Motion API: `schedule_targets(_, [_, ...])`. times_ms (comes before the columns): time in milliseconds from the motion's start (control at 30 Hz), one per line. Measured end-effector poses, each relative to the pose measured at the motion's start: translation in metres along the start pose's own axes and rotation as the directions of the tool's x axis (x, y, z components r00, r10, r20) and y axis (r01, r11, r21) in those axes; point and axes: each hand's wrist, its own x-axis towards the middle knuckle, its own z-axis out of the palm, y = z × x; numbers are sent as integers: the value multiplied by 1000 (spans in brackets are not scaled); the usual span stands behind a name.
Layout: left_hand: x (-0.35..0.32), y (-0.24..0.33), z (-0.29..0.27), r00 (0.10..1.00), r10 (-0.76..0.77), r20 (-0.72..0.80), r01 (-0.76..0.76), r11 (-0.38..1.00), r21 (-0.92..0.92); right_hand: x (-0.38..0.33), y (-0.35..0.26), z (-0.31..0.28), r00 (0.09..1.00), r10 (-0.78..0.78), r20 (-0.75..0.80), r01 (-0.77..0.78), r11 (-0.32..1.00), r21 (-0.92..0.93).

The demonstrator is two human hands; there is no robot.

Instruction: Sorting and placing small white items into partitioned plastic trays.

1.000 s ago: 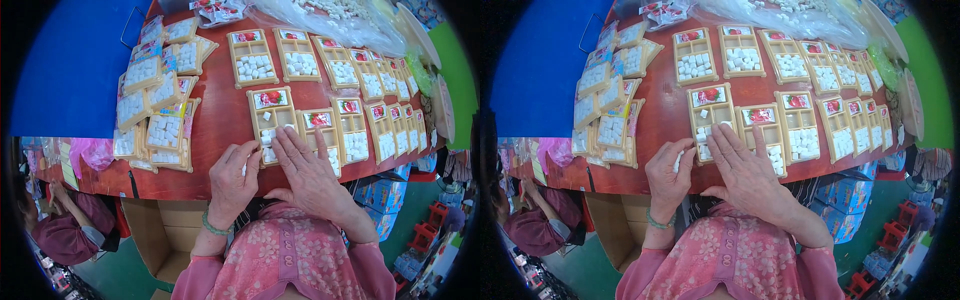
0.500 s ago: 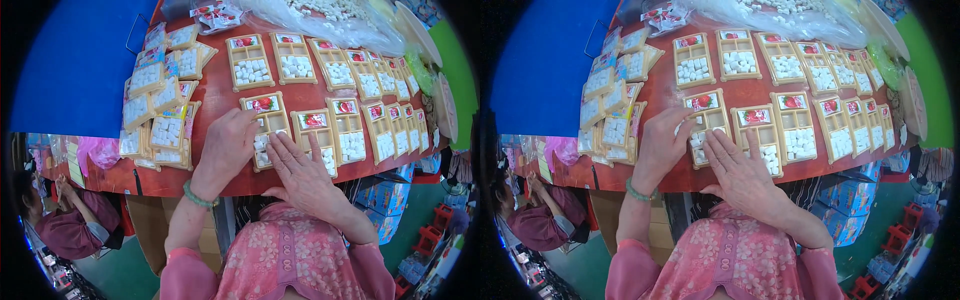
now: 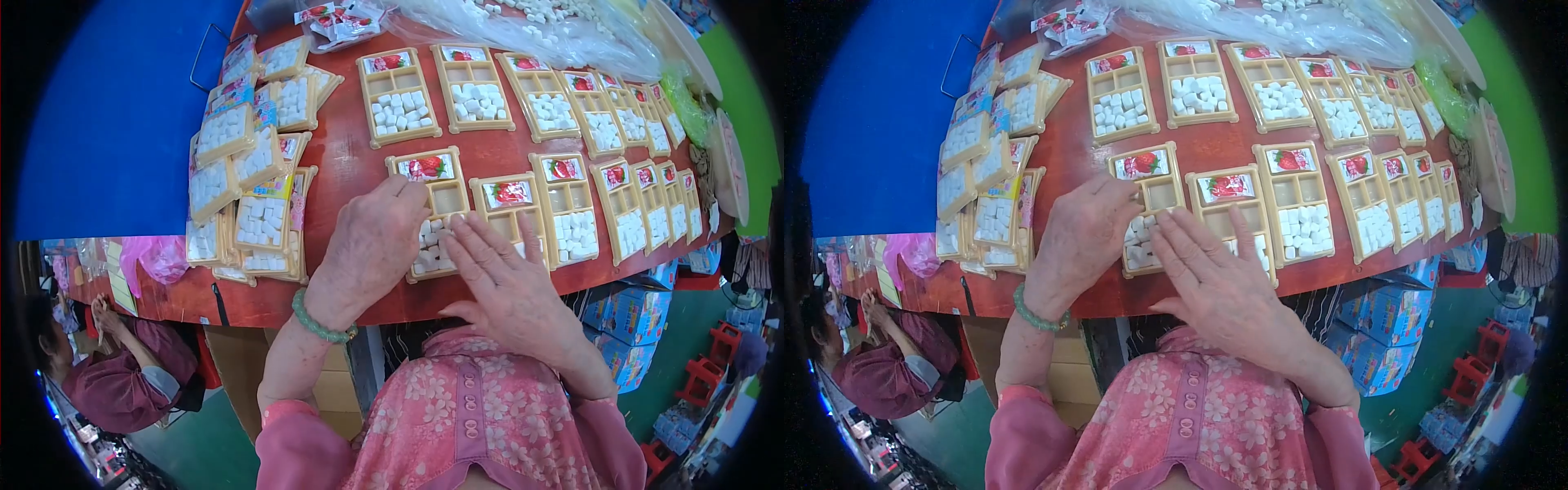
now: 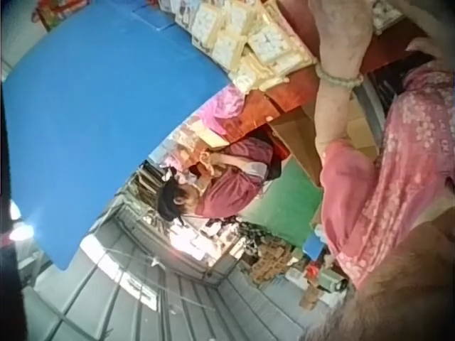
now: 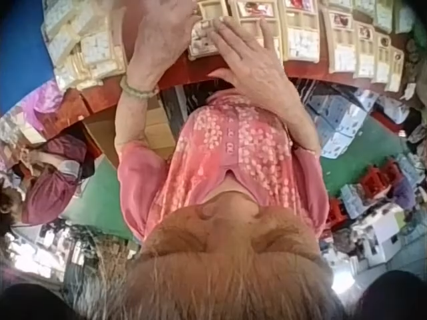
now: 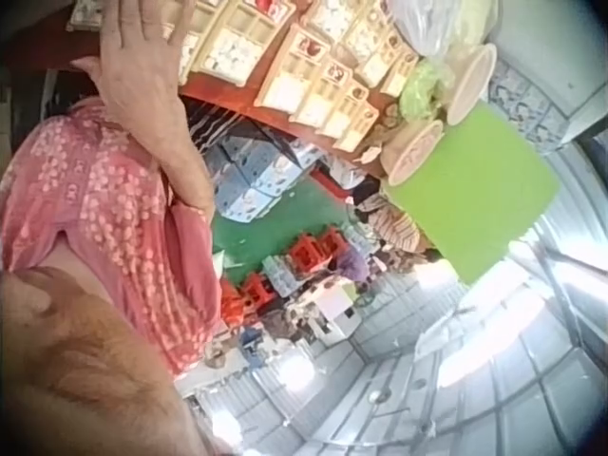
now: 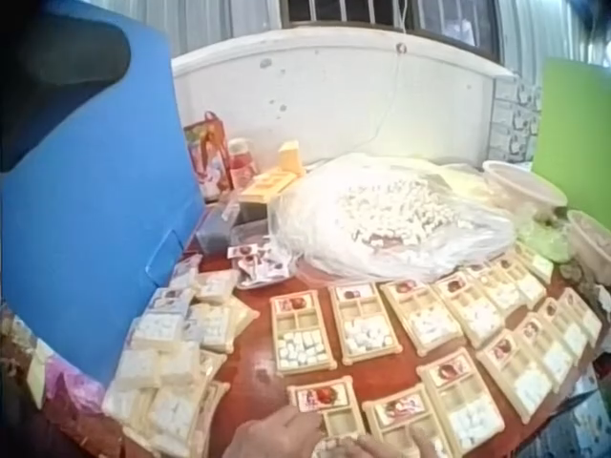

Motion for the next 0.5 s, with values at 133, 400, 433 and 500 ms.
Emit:
schedule_targets(133, [3, -7, 1, 999, -21, 46, 18, 998, 55, -7, 12, 2, 998, 44, -55, -44, 999, 8])
schedule_targets(400, [11, -5, 0, 995, -19, 93, 4, 987, 158, -3, 11, 0, 992, 115, -45, -116, 993, -26])
schedule_targets(433, [12, -5, 0, 995, -19, 94, 4, 988, 156, -3, 11, -1, 992, 119, -39, -120, 993, -16])
schedule_targets(500, [13, -6, 0, 996, -45, 75, 34, 989, 143, 0, 13, -1, 990, 97, -103, -99, 995, -8])
